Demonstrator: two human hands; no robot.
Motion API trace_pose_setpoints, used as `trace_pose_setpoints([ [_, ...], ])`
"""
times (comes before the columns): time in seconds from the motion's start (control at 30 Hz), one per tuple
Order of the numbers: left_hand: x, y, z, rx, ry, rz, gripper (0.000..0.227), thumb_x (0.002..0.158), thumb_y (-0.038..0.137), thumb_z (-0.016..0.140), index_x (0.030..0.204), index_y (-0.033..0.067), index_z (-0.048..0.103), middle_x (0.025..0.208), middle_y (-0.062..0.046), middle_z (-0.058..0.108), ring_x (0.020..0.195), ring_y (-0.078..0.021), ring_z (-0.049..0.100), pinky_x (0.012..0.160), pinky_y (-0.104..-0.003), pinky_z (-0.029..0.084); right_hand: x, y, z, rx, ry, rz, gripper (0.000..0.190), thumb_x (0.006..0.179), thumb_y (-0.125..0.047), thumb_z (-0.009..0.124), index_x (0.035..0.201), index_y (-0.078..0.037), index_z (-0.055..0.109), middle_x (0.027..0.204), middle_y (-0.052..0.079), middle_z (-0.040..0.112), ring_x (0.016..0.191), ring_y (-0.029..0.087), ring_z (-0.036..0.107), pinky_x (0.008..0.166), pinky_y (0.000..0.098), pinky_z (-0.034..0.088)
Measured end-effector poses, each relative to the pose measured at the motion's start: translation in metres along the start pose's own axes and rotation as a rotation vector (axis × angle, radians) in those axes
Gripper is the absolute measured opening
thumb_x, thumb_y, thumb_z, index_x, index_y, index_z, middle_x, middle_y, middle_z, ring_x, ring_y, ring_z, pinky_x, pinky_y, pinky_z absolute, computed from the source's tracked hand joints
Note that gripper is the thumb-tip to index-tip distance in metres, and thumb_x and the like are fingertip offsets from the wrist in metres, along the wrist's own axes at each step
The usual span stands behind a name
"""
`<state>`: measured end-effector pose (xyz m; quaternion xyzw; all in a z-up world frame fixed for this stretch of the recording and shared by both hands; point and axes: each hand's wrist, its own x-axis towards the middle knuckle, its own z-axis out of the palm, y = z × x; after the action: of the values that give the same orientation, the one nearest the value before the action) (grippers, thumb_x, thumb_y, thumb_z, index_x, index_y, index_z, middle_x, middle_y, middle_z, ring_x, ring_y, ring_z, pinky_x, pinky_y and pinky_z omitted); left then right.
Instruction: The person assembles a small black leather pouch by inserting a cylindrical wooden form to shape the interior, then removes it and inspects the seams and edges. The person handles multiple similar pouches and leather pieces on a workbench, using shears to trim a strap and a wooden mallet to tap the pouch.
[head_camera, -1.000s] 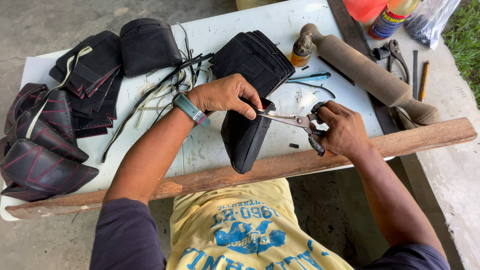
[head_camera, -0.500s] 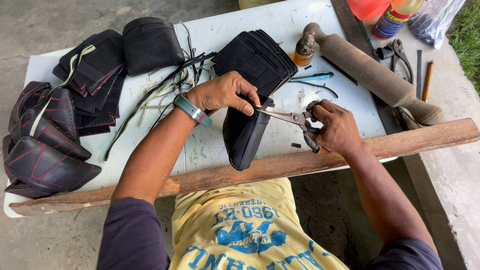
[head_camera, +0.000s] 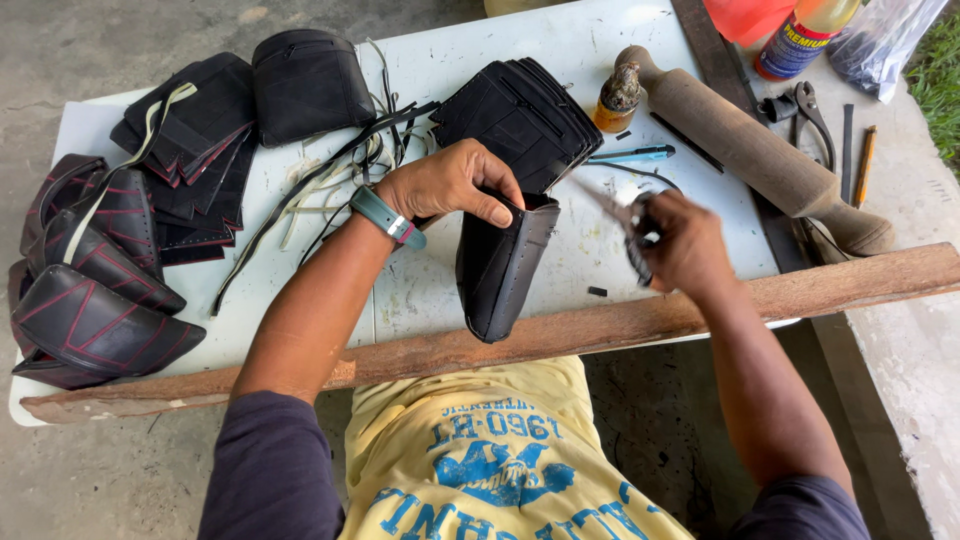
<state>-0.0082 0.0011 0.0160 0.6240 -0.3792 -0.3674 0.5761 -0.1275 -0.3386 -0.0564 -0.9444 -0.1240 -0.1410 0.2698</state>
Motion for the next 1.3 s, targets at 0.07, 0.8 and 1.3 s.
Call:
trace_pose_setpoints([
  [0.07,-0.006,0.007,0.005,0.129,0.032,-0.01,0.032,0.079,0.022,0.087,0.1,0.0013,0.078,0.092,-0.006,0.079,0.084,-0.0118,0.072,0.083,-0.027,0.058,0.007,0.012,-0.012,-0.294,-0.089,0.131,0.02,0.091,-0.022,0.077,0.104,-0.01,0.07,0.093,0.006,0.067,0.073,0.022,0.066,0.063,0.0372,0.056],
  [0.8,-0.107,0.059,0.053,0.423,-0.066,0.282,0.024,0.091,0.032,0.075,0.09,0.0086,0.075,0.072,0.005,0.067,0.069,-0.0112,0.064,0.122,-0.05,0.035,-0.011,-0.057,-0.015,1.003,-0.288,0.162,0.136,0.069,-0.063,0.09,0.167,-0.007,0.014,0.167,0.026,0.026,0.15,0.036,0.043,0.119,0.046,0.044],
  [1.3,-0.131,-0.052,0.153,0.599,0.662,0.347,0.121,0.065,0.039,0.097,0.156,-0.0009,0.028,0.152,-0.027,0.046,0.143,-0.0379,0.049,0.12,-0.05,0.038,-0.054,-0.086,0.002,1.038,-0.203,0.014,0.074,0.073,-0.02,0.099,0.132,0.001,0.059,0.119,0.011,0.074,0.113,0.022,0.07,0.109,0.0362,0.054],
])
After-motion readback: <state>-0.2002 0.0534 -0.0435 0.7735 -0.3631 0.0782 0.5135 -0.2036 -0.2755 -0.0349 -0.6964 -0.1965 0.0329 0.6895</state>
